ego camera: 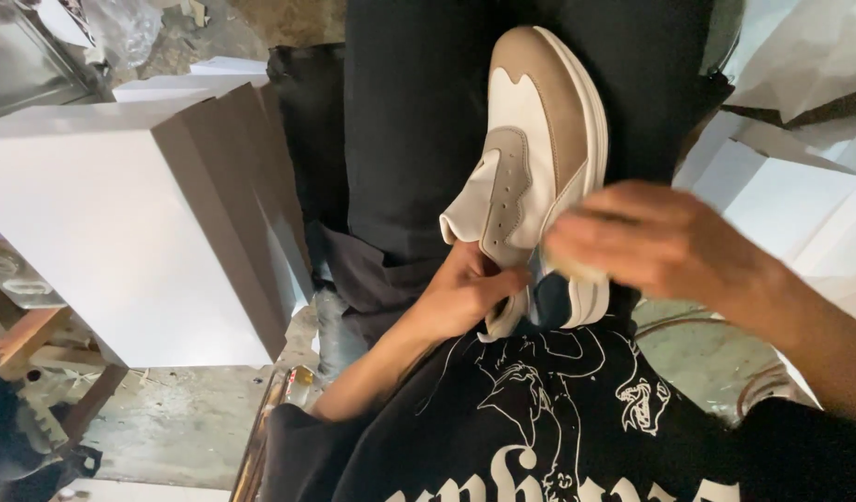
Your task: Cleaning and polishing a sneaker using a sponge in a leather goods workshop.
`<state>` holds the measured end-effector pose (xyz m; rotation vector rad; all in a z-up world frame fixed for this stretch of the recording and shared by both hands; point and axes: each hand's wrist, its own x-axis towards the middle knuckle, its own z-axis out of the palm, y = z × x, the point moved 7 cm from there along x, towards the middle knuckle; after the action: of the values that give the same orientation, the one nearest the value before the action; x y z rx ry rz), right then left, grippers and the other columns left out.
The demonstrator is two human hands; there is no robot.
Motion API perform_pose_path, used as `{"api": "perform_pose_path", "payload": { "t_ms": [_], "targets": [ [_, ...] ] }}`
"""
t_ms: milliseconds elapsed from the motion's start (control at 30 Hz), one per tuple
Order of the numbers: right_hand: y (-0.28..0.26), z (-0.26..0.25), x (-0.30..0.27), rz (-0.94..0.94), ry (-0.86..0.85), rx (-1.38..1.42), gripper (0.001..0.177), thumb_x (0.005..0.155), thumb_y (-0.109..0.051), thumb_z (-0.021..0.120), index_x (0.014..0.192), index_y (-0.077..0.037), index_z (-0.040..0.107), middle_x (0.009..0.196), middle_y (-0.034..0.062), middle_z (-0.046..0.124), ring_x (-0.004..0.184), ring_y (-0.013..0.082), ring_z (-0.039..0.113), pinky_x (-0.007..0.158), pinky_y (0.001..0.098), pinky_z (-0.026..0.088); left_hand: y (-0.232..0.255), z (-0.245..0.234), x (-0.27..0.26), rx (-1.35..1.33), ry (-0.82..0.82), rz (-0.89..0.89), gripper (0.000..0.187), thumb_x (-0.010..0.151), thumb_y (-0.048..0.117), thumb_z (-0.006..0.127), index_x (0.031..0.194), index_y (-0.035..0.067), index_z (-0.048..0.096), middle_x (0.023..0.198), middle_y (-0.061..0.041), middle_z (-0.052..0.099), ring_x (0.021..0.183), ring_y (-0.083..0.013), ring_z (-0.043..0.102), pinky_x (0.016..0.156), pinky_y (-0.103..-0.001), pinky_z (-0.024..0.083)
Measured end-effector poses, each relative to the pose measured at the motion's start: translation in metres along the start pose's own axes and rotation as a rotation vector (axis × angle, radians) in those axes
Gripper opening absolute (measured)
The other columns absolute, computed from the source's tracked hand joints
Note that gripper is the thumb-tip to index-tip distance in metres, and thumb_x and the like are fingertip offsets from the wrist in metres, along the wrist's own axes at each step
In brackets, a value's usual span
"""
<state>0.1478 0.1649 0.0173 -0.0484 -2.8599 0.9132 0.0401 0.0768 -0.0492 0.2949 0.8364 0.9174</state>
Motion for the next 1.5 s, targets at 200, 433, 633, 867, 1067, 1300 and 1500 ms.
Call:
{"api": "perform_pose_path", "payload": {
  "t_ms": [200,433,633,867,1067,1300,1500],
  "targets": [
    [-0.006,-0.011,0.012,0.014,0.103,-0.049,0.012,0.100,0.000,0.063,0.103,0.003,0.074,0.107,0.0108,0.070,0.091,0.0249,0.064,0.081,0.0345,0.060,0.003,0.000,0.001,-0.015,-0.004,0.055,0.034,0.091,-0.007,0.054,0.069,0.015,0.041,0.058,0.006,0.039,0.052,-0.0035,0.038,0.048,-0.023,0.026],
    [0.009,-0.002,0.010,0.123,0.198,0.029,0.021,0.089,0.004,0.083,0.107,0.005,0.072,0.106,0.0161,0.069,0.092,0.0257,0.067,0.078,0.0316,0.062,-0.011,-0.002,-0.002,0.034,0.015,-0.076,0.043,0.093,0.003,0.059,0.051,0.010,0.050,0.045,-0.001,0.051,0.038,-0.0085,0.043,0.042,-0.022,0.029],
    [0.011,-0.008,0.012,0.182,0.212,-0.066,0.020,0.091,0.007,0.083,0.109,0.006,0.074,0.105,0.0148,0.067,0.086,0.0259,0.064,0.078,0.0332,0.060,-0.011,-0.001,-0.002,-0.033,-0.005,-0.076,0.033,0.093,0.003,0.060,0.064,0.013,0.049,0.055,0.004,0.047,0.048,-0.0073,0.043,0.046,-0.022,0.034],
    [0.002,0.000,0.006,0.150,0.264,0.094,0.023,0.092,-0.004,0.081,0.111,0.006,0.071,0.108,0.0176,0.068,0.088,0.0271,0.068,0.072,0.0347,0.064,0.002,0.006,-0.001,-0.036,-0.084,-0.032,0.034,0.096,0.000,0.053,0.063,0.010,0.052,0.052,-0.001,0.054,0.043,-0.0094,0.050,0.042,-0.022,0.034],
    [0.075,-0.016,-0.034,0.469,0.343,-0.142,0.025,0.098,0.027,0.077,0.118,0.014,0.082,0.106,0.0246,0.066,0.087,0.0322,0.058,0.070,0.0402,0.050,0.025,0.019,0.000,-0.035,-0.207,0.003,0.042,0.099,-0.002,0.046,0.059,0.006,0.051,0.048,-0.005,0.054,0.037,-0.0121,0.049,0.040,-0.017,0.040],
    [0.013,-0.033,-0.049,0.536,0.529,0.102,0.025,0.099,-0.012,0.072,0.112,0.009,0.070,0.100,0.0264,0.069,0.079,0.0325,0.068,0.061,0.0380,0.051,0.024,0.022,-0.015,0.041,-0.226,0.011,0.029,0.102,0.000,0.050,0.076,0.011,0.042,0.053,0.003,0.036,0.044,-0.0067,0.035,0.044,-0.023,0.027],
    [-0.008,0.014,-0.044,0.263,0.433,-0.084,0.030,0.092,-0.029,0.087,0.112,-0.012,0.073,0.107,0.0016,0.068,0.084,0.0194,0.057,0.078,0.0377,0.044,0.031,0.024,-0.009,0.139,-0.251,0.143,0.016,0.096,-0.005,0.043,0.104,0.006,0.052,0.089,-0.001,0.047,0.078,-0.0121,0.043,0.067,-0.029,0.039]
  ]
}}
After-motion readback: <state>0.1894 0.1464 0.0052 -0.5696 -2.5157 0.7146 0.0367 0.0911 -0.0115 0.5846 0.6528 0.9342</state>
